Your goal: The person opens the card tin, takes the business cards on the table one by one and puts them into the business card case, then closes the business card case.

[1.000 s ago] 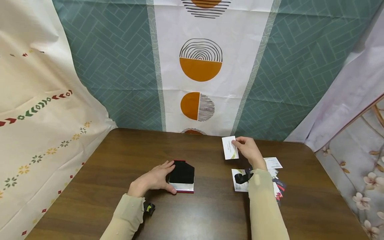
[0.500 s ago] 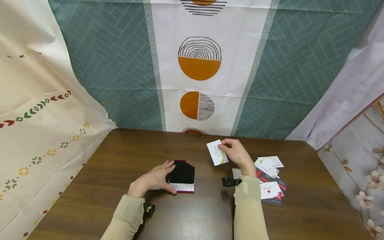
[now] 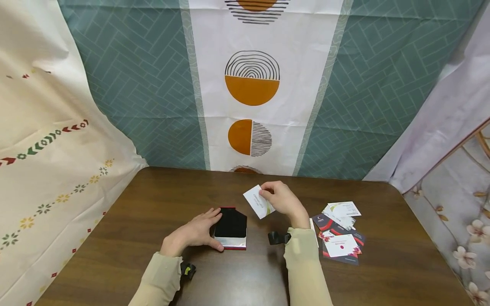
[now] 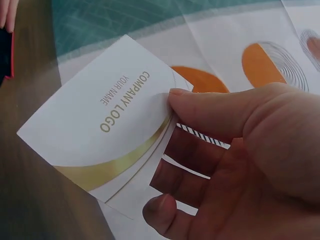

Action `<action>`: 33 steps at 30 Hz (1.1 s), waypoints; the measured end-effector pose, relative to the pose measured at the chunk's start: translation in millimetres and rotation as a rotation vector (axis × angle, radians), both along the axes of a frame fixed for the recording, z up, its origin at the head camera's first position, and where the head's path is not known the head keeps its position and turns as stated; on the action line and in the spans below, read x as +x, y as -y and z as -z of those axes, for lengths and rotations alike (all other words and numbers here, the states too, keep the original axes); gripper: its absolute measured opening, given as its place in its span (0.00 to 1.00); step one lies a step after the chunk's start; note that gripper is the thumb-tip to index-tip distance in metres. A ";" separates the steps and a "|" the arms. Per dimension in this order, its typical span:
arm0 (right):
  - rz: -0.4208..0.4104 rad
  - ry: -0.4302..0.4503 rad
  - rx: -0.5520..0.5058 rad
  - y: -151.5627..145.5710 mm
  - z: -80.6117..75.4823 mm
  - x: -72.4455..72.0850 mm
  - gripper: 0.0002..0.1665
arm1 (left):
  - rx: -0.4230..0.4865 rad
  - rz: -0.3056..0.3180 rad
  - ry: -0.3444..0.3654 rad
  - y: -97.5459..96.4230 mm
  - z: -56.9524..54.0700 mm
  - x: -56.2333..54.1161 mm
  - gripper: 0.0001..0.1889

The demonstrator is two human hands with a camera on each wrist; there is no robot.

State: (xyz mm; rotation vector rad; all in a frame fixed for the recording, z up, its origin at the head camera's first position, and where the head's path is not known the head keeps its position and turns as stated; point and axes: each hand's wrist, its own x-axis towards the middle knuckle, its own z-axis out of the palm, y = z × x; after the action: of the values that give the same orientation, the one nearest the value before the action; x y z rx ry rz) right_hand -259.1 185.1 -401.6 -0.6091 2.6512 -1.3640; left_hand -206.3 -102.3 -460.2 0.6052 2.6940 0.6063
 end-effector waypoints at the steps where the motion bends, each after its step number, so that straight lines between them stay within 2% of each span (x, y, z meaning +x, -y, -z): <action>1: -0.011 0.000 0.008 2.6 0.0 0.2 0.08 | -0.001 0.002 -0.002 0.0 0.2 0.1 0.56; 11: -0.098 -0.077 0.072 26.9 0.5 1.4 0.07 | -0.010 -0.017 0.005 -0.9 -1.2 -0.5 0.56; 20: -0.122 -0.064 0.081 43.2 5.6 2.5 0.07 | -0.005 -0.008 0.011 -1.0 -1.4 -0.6 0.55; 28: -0.159 -0.096 0.106 54.0 10.1 1.7 0.06 | 0.007 -0.007 -0.016 -0.8 2.0 -2.2 0.56; 33: -0.170 -0.081 0.114 60.7 12.9 3.2 0.07 | 0.014 -0.008 -0.031 -0.3 3.9 -2.4 0.56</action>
State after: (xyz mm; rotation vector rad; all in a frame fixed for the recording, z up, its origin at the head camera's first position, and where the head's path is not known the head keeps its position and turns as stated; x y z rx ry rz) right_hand -255.9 124.4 -414.6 -0.8699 2.6444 -1.1583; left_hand -208.6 -102.0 -464.1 0.6127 2.7241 0.6230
